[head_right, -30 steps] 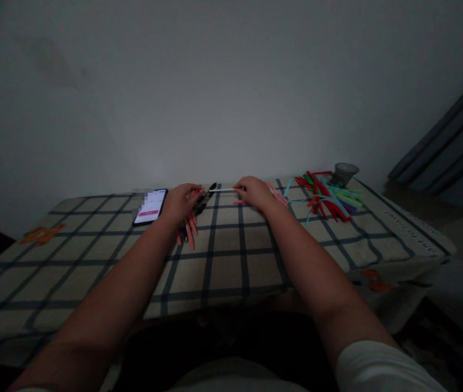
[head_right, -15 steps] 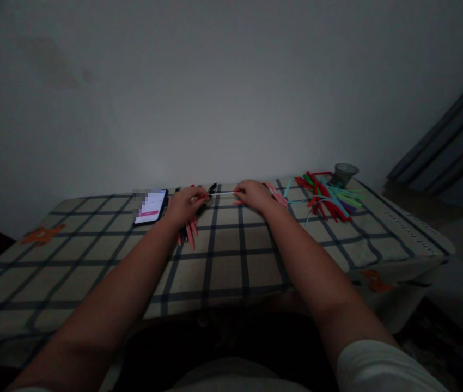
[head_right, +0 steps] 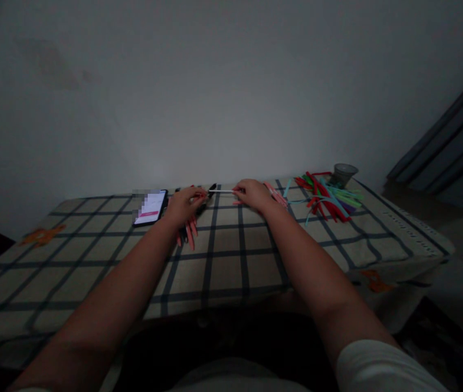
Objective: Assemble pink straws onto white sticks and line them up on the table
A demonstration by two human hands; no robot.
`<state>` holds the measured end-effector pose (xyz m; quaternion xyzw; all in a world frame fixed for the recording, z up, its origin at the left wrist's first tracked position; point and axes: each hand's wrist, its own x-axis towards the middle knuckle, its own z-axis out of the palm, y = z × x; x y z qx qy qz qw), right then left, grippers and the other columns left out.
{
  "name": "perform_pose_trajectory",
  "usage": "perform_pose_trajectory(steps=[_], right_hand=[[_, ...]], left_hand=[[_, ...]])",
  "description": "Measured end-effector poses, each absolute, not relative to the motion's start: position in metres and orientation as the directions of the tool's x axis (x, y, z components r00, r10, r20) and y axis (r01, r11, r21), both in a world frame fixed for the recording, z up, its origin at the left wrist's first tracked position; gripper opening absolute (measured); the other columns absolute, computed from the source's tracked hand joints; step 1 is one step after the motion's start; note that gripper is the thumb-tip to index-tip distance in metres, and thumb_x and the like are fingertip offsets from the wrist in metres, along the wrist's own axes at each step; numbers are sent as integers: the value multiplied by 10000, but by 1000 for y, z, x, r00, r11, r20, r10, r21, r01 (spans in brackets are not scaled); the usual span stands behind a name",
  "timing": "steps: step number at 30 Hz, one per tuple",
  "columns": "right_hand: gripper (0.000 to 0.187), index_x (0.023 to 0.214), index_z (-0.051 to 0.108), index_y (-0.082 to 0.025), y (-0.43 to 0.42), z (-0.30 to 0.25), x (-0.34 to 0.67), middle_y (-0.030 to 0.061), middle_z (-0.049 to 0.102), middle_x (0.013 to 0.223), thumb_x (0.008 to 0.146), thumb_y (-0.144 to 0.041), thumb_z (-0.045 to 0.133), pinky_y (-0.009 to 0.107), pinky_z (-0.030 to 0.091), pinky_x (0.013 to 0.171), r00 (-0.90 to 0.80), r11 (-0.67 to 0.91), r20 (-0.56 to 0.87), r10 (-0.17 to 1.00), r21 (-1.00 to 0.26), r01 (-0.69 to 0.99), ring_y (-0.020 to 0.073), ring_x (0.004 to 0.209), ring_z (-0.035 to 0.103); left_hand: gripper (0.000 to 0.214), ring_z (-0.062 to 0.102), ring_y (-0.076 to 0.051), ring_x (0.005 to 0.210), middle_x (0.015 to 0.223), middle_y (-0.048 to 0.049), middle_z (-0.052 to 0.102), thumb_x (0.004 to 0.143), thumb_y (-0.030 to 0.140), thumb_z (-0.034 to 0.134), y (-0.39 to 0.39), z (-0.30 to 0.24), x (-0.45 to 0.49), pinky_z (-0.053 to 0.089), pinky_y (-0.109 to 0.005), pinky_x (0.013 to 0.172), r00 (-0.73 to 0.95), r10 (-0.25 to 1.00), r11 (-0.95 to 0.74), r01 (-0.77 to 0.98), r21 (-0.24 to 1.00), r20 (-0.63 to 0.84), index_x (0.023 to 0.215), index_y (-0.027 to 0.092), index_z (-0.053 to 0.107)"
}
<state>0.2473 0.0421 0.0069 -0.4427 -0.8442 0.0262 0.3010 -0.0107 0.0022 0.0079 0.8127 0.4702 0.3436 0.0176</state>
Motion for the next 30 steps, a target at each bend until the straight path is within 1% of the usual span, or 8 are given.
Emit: perform_pose_trajectory(steps=[4, 6, 8, 11, 14, 18, 24, 30], right_hand=[[223, 870, 731, -147, 41, 8, 246, 72, 691, 834, 852, -308, 577, 254, 409, 675, -399, 676, 569, 719, -440, 591, 153, 749, 586], [231, 857, 729, -146, 40, 8, 244, 65, 683, 813, 841, -331, 590, 251, 415, 663, -387, 694, 589, 710, -492, 525, 148, 733, 582], [234, 847, 728, -146, 39, 7, 244, 59, 678, 795, 824, -348, 612, 250, 417, 653, -402, 697, 575, 713, -514, 500, 148, 723, 582], [206, 864, 733, -151, 38, 7, 243, 57, 683, 801, 803, -323, 638, 247, 415, 648, -472, 675, 483, 737, -492, 550, 149, 722, 590], [183, 894, 736, -155, 38, 7, 244, 64, 696, 845, 798, -275, 635, 247, 414, 673, -506, 654, 414, 756, -450, 609, 153, 758, 598], [216, 894, 735, -136, 40, 7, 246, 76, 689, 835, 832, -294, 602, 249, 399, 668, -496, 659, 441, 748, -408, 631, 150, 740, 584], [215, 887, 738, -145, 38, 9, 246, 71, 686, 822, 828, -309, 614, 248, 380, 652, -494, 646, 425, 758, -388, 658, 152, 725, 570], [181, 914, 744, -156, 35, 8, 242, 64, 698, 845, 809, -256, 635, 241, 399, 666, -510, 649, 403, 760, -420, 634, 149, 753, 589]], left_hand=[[218, 611, -190, 990, 1044, -54, 698, 906, 281, 537, 5, 7, -14, 450, -315, 880, 313, 759, -559, 763, 325, 572, 1049, 201, 681], [221, 605, -195, 971, 1009, -63, 696, 907, 293, 536, 9, 5, -16, 451, -324, 876, 335, 734, -577, 767, 281, 591, 1034, 194, 687], [218, 595, -199, 951, 976, -68, 693, 902, 308, 545, 13, 3, -18, 449, -336, 870, 373, 704, -600, 768, 225, 604, 1014, 199, 698], [198, 574, -201, 954, 970, -65, 687, 893, 287, 560, 18, -2, -20, 438, -352, 884, 429, 672, -626, 765, 154, 603, 1007, 222, 709], [201, 561, -198, 961, 988, -63, 678, 892, 267, 559, 20, -5, -21, 431, -351, 893, 447, 671, -623, 773, 122, 591, 1016, 237, 714], [219, 553, -201, 965, 1006, -67, 671, 901, 297, 547, 21, -7, -22, 437, -348, 871, 450, 693, -606, 787, 117, 563, 1027, 234, 714], [254, 559, -206, 995, 1013, -74, 678, 914, 291, 519, 24, -7, -24, 416, -364, 917, 529, 668, -651, 757, 65, 523, 1068, 206, 702], [263, 574, -204, 975, 986, -75, 682, 917, 319, 507, 18, -4, -19, 424, -345, 874, 563, 670, -670, 739, 68, 484, 1041, 196, 703]])
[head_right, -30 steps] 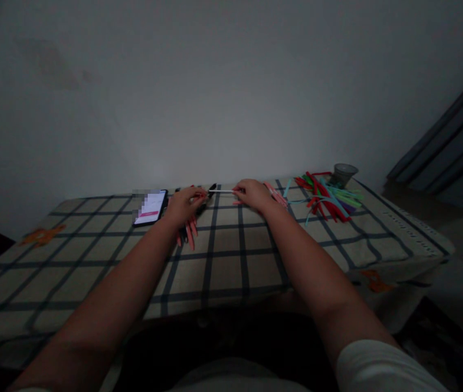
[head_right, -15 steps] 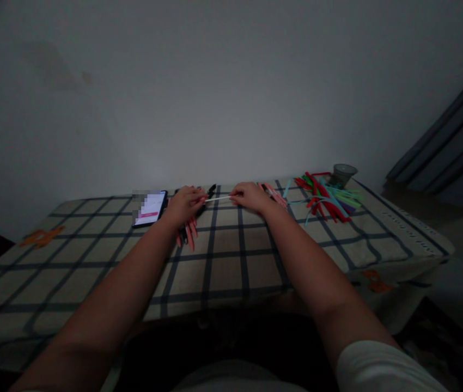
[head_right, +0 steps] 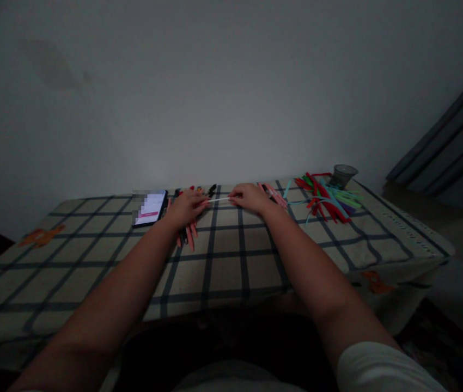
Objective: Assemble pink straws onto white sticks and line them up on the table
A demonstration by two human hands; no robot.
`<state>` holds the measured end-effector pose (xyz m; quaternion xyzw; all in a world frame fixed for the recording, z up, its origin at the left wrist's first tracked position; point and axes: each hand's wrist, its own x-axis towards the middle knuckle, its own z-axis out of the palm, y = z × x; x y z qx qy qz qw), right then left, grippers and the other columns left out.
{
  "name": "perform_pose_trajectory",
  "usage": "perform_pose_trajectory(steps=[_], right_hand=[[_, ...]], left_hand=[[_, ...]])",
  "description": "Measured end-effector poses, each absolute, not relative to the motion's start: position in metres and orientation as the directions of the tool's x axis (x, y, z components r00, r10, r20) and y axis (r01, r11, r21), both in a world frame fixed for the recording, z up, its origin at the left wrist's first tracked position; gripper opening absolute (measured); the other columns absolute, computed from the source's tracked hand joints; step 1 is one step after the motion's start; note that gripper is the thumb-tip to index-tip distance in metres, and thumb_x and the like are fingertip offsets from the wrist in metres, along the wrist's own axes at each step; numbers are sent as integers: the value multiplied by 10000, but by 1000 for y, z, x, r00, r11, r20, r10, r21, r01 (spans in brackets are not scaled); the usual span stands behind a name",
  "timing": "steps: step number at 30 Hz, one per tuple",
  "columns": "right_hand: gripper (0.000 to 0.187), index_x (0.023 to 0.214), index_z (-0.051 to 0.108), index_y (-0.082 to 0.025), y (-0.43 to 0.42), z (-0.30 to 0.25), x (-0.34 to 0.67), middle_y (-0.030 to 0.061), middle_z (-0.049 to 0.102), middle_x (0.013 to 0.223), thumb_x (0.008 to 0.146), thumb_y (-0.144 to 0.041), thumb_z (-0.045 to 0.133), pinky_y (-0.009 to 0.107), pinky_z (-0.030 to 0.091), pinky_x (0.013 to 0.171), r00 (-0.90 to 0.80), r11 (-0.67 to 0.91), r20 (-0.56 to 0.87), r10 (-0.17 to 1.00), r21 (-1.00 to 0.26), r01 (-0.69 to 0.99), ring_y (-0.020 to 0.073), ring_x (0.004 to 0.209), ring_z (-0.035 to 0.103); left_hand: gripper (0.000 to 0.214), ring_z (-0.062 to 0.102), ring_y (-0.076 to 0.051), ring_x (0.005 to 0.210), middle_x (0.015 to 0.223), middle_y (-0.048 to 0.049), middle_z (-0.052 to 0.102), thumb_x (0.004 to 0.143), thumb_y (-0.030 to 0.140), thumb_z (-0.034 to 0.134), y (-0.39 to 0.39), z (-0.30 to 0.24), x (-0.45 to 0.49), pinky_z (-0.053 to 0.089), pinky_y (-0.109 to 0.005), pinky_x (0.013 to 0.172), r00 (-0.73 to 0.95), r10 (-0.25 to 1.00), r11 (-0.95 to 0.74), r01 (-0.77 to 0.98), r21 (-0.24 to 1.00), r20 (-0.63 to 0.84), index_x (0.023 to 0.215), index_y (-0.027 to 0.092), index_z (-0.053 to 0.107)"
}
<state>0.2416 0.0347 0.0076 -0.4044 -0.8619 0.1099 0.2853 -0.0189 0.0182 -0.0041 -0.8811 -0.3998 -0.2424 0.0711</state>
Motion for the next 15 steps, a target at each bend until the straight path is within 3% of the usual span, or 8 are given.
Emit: perform_pose_trajectory(steps=[6, 15], right_hand=[[194, 939, 746, -151, 27, 5, 230, 71, 707, 857, 834, -245, 613, 249, 417, 692, -584, 714, 411, 700, -428, 554, 155, 790, 603], [207, 963, 744, -169, 22, 6, 223, 59, 695, 857, 853, -273, 603, 243, 417, 688, -629, 717, 359, 690, -457, 526, 148, 782, 600]], left_hand=[[267, 587, -201, 873, 856, -56, 681, 919, 356, 493, 6, 0, -7, 406, -349, 826, 611, 680, -688, 723, 62, 405, 933, 207, 714], [286, 606, -201, 857, 905, -51, 715, 903, 334, 515, -4, 4, -1, 404, -346, 813, 600, 706, -681, 721, 127, 376, 1105, 246, 697]])
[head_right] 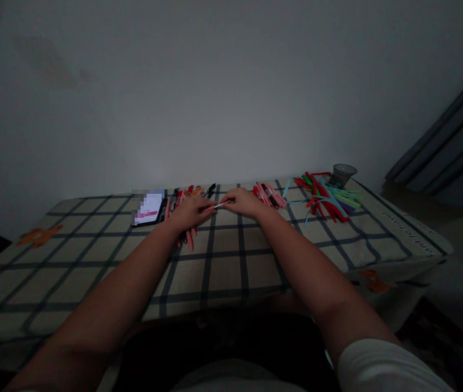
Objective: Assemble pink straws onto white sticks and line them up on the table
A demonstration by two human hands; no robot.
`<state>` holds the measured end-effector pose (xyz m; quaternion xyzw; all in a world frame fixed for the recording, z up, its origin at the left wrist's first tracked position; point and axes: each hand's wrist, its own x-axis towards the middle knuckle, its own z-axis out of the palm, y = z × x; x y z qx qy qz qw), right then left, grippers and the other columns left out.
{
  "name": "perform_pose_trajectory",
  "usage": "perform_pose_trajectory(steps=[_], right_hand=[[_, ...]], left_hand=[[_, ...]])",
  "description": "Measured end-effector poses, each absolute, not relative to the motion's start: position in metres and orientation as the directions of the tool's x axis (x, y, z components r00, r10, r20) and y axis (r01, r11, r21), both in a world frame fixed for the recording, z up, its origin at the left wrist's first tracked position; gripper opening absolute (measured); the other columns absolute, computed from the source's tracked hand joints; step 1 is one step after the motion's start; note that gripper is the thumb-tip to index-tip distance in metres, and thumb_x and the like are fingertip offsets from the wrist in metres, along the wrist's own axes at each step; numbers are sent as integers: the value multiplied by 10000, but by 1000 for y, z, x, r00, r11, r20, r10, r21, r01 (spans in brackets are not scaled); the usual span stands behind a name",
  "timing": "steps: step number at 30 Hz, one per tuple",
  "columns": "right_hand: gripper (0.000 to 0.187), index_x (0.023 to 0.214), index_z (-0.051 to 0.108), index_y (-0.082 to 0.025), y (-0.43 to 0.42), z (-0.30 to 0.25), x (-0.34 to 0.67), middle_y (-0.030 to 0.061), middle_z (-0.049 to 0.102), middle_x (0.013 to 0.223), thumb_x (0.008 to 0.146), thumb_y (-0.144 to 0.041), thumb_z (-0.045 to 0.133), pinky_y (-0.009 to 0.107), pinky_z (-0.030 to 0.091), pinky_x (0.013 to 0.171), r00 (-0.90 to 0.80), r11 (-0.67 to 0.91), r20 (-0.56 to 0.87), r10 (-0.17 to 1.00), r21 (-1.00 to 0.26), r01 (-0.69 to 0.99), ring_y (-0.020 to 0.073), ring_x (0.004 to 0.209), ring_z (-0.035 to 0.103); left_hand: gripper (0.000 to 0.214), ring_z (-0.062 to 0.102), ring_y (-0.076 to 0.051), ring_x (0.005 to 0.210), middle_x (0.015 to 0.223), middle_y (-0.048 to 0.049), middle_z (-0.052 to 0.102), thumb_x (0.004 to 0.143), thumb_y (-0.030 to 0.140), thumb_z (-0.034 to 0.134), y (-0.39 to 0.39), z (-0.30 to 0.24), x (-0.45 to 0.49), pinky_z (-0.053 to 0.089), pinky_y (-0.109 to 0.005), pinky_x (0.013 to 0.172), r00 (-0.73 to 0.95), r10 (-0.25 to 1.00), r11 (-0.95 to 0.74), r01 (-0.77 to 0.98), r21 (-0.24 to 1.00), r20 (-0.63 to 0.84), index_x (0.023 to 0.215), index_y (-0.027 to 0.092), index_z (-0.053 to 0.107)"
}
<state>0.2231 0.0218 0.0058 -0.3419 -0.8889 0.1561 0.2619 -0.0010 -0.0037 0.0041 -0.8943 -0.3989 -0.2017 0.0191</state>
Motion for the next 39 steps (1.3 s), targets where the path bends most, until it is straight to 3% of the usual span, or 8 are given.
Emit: perform_pose_trajectory(steps=[7, 12, 16, 23, 39], right_hand=[[468, 1225, 635, -181, 31, 2, 233, 107, 643, 1067, 848, -458, 607, 295, 433, 838, -560, 708, 438, 704, -374, 598, 188, 960, 580], [357, 962, 754, -187, 40, -1, 251, 131, 664, 1037, 822, -489, 626, 371, 403, 898, -519, 593, 330, 789, -184, 784, 254, 969, 590], [289, 765, 759, -198, 40, -2, 252, 107, 705, 869, 831, -451, 635, 368, 405, 864, -497, 544, 243, 833, -205, 813, 229, 839, 618], [399, 897, 727, -181, 40, 2, 245, 91, 710, 863, 858, -540, 557, 277, 401, 641, -479, 581, 346, 807, -313, 752, 189, 753, 610], [277, 935, 717, -189, 45, -2, 243, 71, 691, 926, 864, -426, 593, 270, 401, 745, -544, 665, 396, 740, -308, 680, 179, 864, 592]], left_hand=[[282, 616, -210, 872, 934, -65, 713, 900, 321, 496, 2, 2, -6, 431, -349, 807, 580, 712, -669, 732, 129, 397, 1046, 223, 717], [271, 612, -207, 893, 929, -69, 705, 897, 321, 500, 8, 2, -11, 443, -340, 810, 581, 716, -661, 742, 109, 387, 1036, 223, 711], [277, 612, -210, 876, 915, -71, 703, 900, 331, 493, 7, 2, -13, 445, -348, 801, 580, 720, -655, 750, 96, 382, 1030, 220, 711], [270, 608, -219, 915, 949, -77, 698, 892, 351, 508, 8, 1, -15, 444, -351, 810, 534, 749, -617, 778, 118, 393, 1020, 236, 715], [258, 598, -206, 857, 876, -65, 694, 894, 330, 494, 8, 2, -13, 433, -335, 776, 567, 731, -643, 759, 103, 380, 963, 234, 723]])
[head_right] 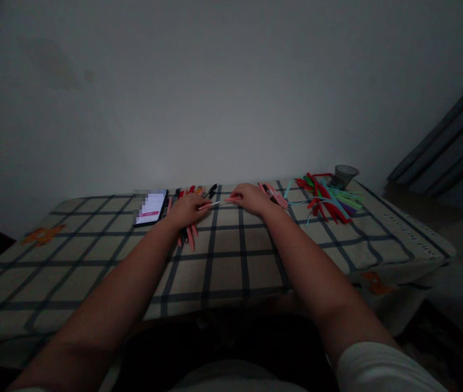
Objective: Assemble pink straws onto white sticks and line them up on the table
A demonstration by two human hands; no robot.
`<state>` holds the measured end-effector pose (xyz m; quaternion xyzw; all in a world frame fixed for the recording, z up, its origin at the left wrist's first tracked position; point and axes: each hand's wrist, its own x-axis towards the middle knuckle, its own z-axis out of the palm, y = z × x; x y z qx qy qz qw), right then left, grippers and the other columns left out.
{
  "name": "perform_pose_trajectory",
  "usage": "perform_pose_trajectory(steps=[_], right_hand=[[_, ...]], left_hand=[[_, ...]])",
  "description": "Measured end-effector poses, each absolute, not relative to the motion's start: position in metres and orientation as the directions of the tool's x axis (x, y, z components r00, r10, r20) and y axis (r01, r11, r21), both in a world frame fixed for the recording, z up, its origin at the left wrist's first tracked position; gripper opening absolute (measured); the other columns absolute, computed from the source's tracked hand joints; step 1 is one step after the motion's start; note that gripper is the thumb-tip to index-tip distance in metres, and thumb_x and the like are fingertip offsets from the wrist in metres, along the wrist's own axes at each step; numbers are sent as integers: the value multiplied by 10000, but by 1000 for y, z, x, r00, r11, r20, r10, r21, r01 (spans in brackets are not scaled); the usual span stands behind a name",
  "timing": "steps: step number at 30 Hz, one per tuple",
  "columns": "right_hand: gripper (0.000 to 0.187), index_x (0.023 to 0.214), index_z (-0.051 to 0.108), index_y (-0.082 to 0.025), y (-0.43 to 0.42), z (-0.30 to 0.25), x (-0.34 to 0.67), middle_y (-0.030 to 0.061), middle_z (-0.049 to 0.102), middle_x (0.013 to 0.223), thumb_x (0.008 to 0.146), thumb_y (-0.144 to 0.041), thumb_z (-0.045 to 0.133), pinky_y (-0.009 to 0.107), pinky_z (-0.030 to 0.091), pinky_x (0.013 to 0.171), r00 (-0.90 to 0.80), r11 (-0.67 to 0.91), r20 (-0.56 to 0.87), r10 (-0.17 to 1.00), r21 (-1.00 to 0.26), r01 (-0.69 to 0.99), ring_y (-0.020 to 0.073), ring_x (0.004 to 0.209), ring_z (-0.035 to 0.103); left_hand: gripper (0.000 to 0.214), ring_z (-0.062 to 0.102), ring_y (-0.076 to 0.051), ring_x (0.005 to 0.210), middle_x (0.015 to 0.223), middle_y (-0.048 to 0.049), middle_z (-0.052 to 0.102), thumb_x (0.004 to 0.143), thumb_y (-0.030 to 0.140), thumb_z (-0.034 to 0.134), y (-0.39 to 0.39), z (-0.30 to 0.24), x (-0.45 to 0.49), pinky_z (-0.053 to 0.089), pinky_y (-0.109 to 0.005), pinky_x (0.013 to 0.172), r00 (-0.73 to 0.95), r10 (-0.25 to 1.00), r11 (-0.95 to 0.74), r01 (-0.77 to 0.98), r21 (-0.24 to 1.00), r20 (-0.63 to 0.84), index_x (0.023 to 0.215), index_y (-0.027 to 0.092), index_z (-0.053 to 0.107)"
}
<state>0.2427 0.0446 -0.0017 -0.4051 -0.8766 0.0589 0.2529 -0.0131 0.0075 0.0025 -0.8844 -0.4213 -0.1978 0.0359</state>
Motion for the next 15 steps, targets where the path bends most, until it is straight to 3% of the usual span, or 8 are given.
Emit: perform_pose_trajectory(steps=[4, 10, 15], right_hand=[[265, 941, 714, -185, 41, -3, 238, 68, 686, 930, 865, -412, 600, 261, 407, 748, -548, 675, 402, 733, -328, 661, 170, 859, 588], [287, 953, 717, -190, 30, 0, 228, 75, 681, 925, 873, -432, 586, 267, 414, 761, -574, 705, 414, 707, -344, 621, 180, 881, 584], [295, 967, 716, -190, 24, 4, 221, 75, 674, 918, 892, -430, 564, 277, 404, 783, -602, 732, 418, 680, -338, 592, 182, 895, 573]], left_hand=[[258, 603, -201, 867, 868, -54, 696, 899, 317, 491, 8, 2, -12, 433, -330, 797, 583, 728, -650, 754, 94, 362, 979, 239, 724], [334, 606, -228, 981, 987, -85, 702, 882, 368, 559, 12, -5, -12, 436, -350, 871, 517, 748, -610, 783, 124, 416, 1162, 230, 675], [291, 630, -207, 874, 944, -69, 719, 872, 423, 577, 13, -5, -11, 450, -320, 767, 452, 792, -567, 794, 221, 409, 1013, 221, 734]])
